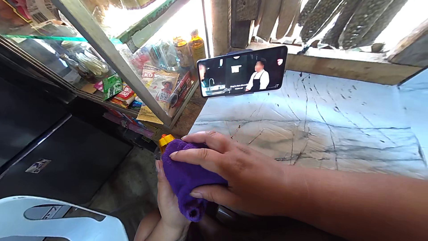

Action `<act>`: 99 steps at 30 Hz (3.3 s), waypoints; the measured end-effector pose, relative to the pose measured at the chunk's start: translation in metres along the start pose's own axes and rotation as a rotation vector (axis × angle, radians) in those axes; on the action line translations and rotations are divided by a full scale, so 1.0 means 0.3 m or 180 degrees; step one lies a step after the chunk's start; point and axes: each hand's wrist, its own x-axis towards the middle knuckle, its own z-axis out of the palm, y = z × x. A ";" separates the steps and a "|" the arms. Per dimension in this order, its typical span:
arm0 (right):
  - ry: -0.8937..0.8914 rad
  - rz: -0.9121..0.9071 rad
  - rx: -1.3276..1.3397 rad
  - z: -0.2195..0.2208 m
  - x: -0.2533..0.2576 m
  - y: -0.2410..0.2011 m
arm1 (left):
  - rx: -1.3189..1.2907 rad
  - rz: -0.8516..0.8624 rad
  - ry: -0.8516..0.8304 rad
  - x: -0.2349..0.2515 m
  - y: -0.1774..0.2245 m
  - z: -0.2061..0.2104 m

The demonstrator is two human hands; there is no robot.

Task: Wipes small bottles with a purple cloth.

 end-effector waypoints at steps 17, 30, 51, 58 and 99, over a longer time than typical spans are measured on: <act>0.0581 -0.0242 0.0073 -0.009 0.002 0.008 | 0.0841 0.0228 -0.0295 -0.047 -0.046 -0.010; 0.0555 -0.0234 -0.0112 -0.007 -0.002 -0.001 | 0.0849 0.0421 -0.0339 -0.024 -0.035 -0.009; 0.0663 -0.0130 0.0065 -0.014 0.005 0.011 | 0.0587 0.0590 -0.0054 0.006 -0.007 0.012; 0.0699 -0.0170 0.0121 -0.016 0.005 0.012 | 0.0788 0.0552 -0.0345 -0.004 -0.033 -0.009; 0.0698 -0.0188 0.0056 -0.016 0.007 0.008 | 0.1218 0.0659 -0.0353 -0.017 -0.042 -0.025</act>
